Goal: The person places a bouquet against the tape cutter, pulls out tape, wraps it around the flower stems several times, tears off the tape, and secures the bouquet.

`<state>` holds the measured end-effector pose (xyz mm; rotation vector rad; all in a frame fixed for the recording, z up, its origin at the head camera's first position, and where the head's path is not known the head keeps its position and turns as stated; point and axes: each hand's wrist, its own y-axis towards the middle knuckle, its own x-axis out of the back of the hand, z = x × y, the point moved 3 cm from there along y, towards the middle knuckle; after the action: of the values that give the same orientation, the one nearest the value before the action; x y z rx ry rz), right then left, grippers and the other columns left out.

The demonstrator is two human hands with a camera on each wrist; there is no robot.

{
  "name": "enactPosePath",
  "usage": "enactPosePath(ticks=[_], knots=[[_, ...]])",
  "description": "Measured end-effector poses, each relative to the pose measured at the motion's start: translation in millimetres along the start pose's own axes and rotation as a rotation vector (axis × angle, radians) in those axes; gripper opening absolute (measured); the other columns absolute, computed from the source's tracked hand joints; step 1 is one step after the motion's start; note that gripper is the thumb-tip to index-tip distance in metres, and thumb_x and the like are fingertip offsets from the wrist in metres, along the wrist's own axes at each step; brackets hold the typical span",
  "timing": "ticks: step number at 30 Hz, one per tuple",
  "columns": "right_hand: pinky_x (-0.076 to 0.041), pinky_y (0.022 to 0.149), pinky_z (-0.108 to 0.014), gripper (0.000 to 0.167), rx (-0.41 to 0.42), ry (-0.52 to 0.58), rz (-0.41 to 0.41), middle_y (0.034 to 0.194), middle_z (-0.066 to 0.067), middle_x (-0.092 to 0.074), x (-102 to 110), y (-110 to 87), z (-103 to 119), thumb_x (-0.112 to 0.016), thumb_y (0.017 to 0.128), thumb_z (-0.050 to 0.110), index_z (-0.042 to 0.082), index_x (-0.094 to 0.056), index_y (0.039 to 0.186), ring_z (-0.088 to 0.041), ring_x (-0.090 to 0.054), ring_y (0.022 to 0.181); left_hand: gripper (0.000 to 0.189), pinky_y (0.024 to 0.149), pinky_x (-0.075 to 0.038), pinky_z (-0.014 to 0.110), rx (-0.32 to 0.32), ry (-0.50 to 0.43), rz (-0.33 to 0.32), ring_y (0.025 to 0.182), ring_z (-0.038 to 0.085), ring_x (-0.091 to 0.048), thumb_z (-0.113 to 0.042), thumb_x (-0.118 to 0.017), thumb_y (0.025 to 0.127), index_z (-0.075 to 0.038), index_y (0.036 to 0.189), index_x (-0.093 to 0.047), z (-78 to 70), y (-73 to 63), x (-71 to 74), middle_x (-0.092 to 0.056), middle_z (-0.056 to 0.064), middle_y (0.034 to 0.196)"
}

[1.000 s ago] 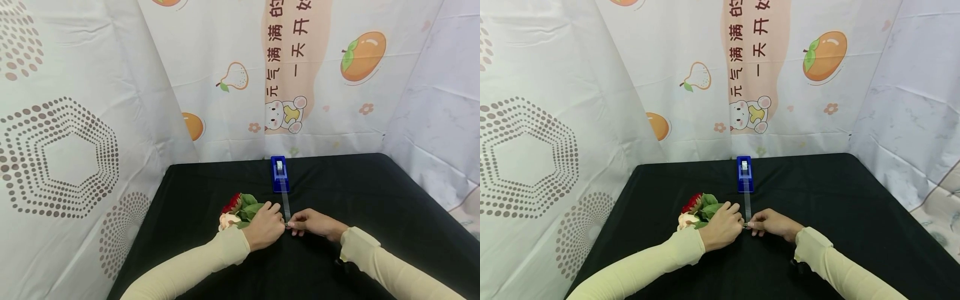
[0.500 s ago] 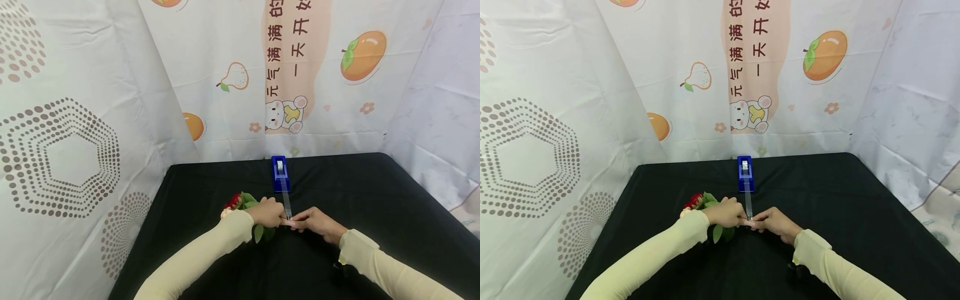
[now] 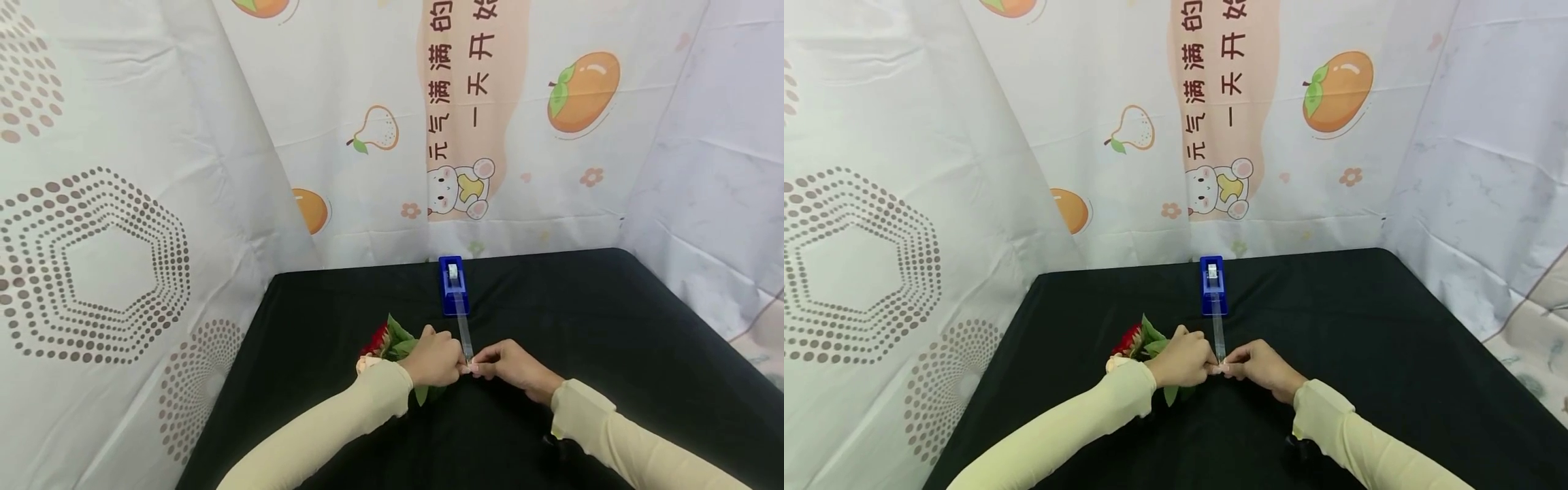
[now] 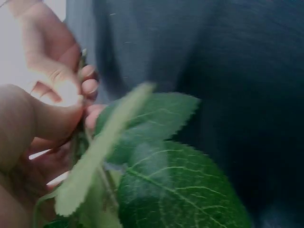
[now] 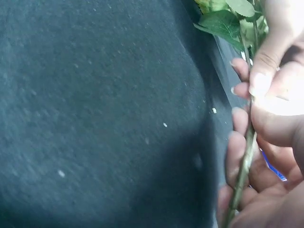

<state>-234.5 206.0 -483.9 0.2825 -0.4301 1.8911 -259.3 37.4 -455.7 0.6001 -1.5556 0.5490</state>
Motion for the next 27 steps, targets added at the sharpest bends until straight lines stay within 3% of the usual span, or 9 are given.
enactPosePath(ticks=[8,14,20,27], knots=[[-0.053,0.072,-0.036,0.027,-0.009,-0.031,0.205,0.09,-0.009,-0.072,7.7,5.1,3.2,-0.06,0.105,0.023,0.004,-0.079,0.106,-0.023,-0.062,0.081,0.034,0.074,-0.027,0.033,-0.134,0.321,-0.21,0.075,0.011,-0.044,-0.027,-0.077,0.083,-0.028,0.057,-0.054,-12.2,-10.0,-2.5,-0.05,-0.013,0.055],[-0.051,0.068,-0.034,0.037,-0.022,-0.05,0.257,0.083,-0.011,-0.07,7.1,8.9,4.6,-0.053,0.108,0.029,0.002,-0.078,0.102,-0.022,-0.06,0.075,0.028,0.078,-0.028,0.035,-0.197,0.448,-0.261,0.081,0.013,-0.044,-0.031,-0.075,0.085,-0.029,0.061,-0.062,-12.6,-12.8,-4.9,-0.063,-0.013,0.065],[-0.051,0.068,-0.032,0.03,-0.018,-0.057,0.246,0.08,-0.009,-0.069,3.7,14.0,5.1,-0.059,0.105,0.022,0.0,-0.076,0.095,-0.019,-0.06,0.074,0.033,0.08,-0.029,0.036,-0.194,0.479,-0.278,0.082,0.015,-0.042,-0.032,-0.073,0.087,-0.029,0.058,-0.058,-10.5,-14.3,-10.4,-0.061,-0.012,0.063],[-0.049,0.066,-0.031,0.023,0.017,-0.036,0.18,0.078,-0.006,-0.069,2.6,15.6,7.5,-0.066,0.101,0.017,-0.001,-0.079,0.094,-0.018,-0.058,0.073,0.028,0.073,-0.03,0.033,-0.093,0.321,-0.228,0.075,0.013,-0.043,-0.032,-0.078,0.084,-0.027,0.061,-0.063,-5.1,-10.2,-5.4,-0.052,-0.012,0.056]])
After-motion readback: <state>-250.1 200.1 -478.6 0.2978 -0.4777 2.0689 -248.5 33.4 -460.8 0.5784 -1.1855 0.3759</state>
